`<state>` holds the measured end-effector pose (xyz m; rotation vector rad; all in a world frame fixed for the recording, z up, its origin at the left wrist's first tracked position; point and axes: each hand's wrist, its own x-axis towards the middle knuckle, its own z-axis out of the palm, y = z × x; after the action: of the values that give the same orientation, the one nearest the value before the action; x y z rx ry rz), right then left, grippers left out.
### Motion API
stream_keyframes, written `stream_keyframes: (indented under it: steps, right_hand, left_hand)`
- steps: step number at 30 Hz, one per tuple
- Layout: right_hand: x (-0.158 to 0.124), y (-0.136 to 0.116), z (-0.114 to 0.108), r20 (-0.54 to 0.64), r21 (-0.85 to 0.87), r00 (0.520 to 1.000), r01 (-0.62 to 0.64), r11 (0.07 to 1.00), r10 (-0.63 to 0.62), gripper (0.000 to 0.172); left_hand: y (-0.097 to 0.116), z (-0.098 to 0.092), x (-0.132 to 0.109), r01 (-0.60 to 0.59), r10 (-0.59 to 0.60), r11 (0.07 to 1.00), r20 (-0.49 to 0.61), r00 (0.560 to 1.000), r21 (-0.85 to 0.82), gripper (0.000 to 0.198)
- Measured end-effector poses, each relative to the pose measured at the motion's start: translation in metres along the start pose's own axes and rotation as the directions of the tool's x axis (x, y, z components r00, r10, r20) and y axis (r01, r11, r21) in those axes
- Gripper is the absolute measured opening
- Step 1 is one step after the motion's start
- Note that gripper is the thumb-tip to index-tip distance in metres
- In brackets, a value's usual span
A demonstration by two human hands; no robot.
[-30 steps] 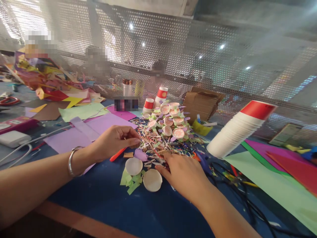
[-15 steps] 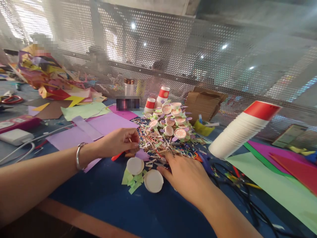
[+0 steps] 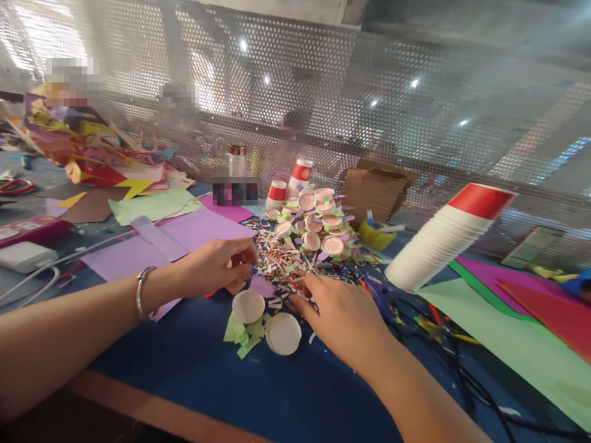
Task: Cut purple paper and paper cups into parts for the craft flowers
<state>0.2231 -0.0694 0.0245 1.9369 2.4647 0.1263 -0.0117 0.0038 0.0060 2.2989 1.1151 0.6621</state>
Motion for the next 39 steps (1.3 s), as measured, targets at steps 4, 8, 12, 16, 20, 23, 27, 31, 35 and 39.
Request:
stream_keyframes:
  steps: [4, 8, 12, 16, 20, 23, 27, 31, 35, 39]
  right_hand:
    - [-0.002, -0.004, -0.001, 0.009, 0.1, 0.999, 0.047, 0.994, -0.049, 0.025]
    - [-0.002, -0.005, 0.002, 0.077, 0.189, 0.991, 0.091, 0.978, -0.107, 0.022]
    - [-0.001, -0.005, 0.003, 0.113, 0.374, 0.979, 0.115, 0.92, -0.169, 0.018]
    - [0.002, 0.004, 0.002, -0.016, 0.406, 0.995, 0.099, 0.909, -0.101, 0.02]
    - [0.008, 0.025, 0.004, -0.081, 0.313, 0.995, -0.036, 0.949, 0.064, 0.024]
    - [0.014, 0.04, 0.006, -0.058, 0.335, 0.989, -0.111, 0.936, 0.138, 0.02]
    - [0.018, 0.04, 0.006, -0.057, 0.396, 0.991, -0.088, 0.914, 0.12, 0.021]
    - [0.013, 0.019, 0.006, -0.073, 0.637, 0.996, 0.012, 0.771, 0.045, 0.031]
    - [0.007, -0.003, 0.009, -0.067, 0.822, 0.997, 0.079, 0.565, -0.043, 0.024]
    - [0.005, -0.005, 0.01, -0.075, 0.844, 0.994, 0.105, 0.525, -0.08, 0.022]
  left_hand:
    - [-0.003, 0.004, 0.003, 0.001, -0.004, 0.982, -0.019, 1.0, -0.187, 0.02]
    - [0.002, 0.006, 0.003, 0.041, -0.033, 0.925, 0.027, 0.999, -0.377, 0.018]
    - [0.01, 0.007, 0.0, 0.041, -0.038, 0.874, 0.017, 0.999, -0.484, 0.015]
    - [0.015, 0.01, -0.003, 0.072, -0.054, 0.841, 0.048, 0.997, -0.536, 0.018]
    - [0.014, 0.015, -0.003, 0.053, -0.043, 0.815, 0.03, 0.999, -0.577, 0.02]
    - [0.012, 0.017, -0.002, 0.06, -0.054, 0.773, 0.029, 0.998, -0.632, 0.025]
    - [0.012, 0.017, -0.002, 0.022, -0.02, 0.675, 0.012, 1.0, -0.738, 0.031]
    - [0.018, 0.018, -0.005, -0.022, 0.018, 0.63, -0.014, 1.0, -0.776, 0.04]
    - [0.023, 0.026, -0.008, 0.0, 0.02, 0.589, 0.015, 1.0, -0.808, 0.039]
    - [0.024, 0.033, -0.009, 0.045, 0.016, 0.601, 0.068, 0.998, -0.798, 0.034]
